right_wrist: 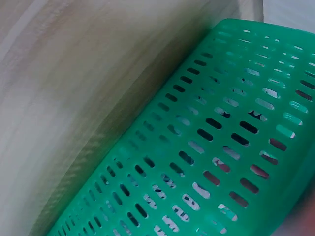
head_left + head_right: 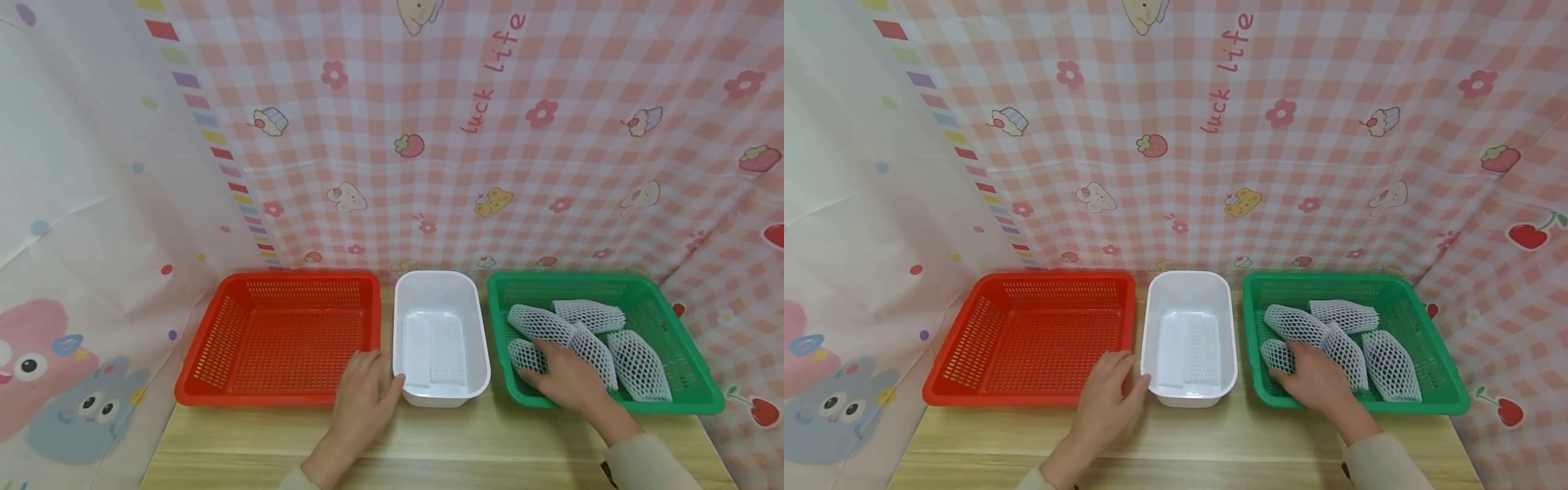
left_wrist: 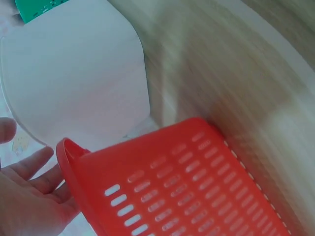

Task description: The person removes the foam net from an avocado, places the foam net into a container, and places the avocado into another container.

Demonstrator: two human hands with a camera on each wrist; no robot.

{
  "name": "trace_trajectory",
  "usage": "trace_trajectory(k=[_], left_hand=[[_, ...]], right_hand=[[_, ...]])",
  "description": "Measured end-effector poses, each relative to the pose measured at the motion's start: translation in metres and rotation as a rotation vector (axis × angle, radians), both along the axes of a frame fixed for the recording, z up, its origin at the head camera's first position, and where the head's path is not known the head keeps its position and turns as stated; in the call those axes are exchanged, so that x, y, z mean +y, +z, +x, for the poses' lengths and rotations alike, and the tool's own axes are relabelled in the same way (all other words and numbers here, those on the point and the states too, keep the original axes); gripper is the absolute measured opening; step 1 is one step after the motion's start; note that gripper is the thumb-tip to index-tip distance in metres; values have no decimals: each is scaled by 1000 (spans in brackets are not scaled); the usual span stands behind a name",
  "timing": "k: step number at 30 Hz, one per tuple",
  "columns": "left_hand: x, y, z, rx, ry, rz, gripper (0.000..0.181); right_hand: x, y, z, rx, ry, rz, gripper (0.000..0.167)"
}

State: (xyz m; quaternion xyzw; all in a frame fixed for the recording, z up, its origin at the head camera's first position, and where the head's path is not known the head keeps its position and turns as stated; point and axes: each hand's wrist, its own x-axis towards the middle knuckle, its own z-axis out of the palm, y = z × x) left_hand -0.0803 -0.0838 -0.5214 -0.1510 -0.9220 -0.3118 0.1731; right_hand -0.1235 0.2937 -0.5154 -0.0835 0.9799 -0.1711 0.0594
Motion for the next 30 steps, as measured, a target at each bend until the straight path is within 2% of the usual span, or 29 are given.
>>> trace_trajectory(k=[5, 12, 19, 30], left_hand=[[5, 0, 0, 13, -5, 7, 32], [6, 0, 2, -3, 14, -2, 31], [6, -1, 1, 21, 14, -2, 30], [7, 0, 4, -3, 35, -6, 30]], right_hand=[[-1, 1, -6, -48, -6, 17, 76], [-7, 2, -12, -113, -19, -11, 82], [-8, -1, -16, -143, -29, -36, 81], [-8, -3, -21, -229, -49, -25, 85]])
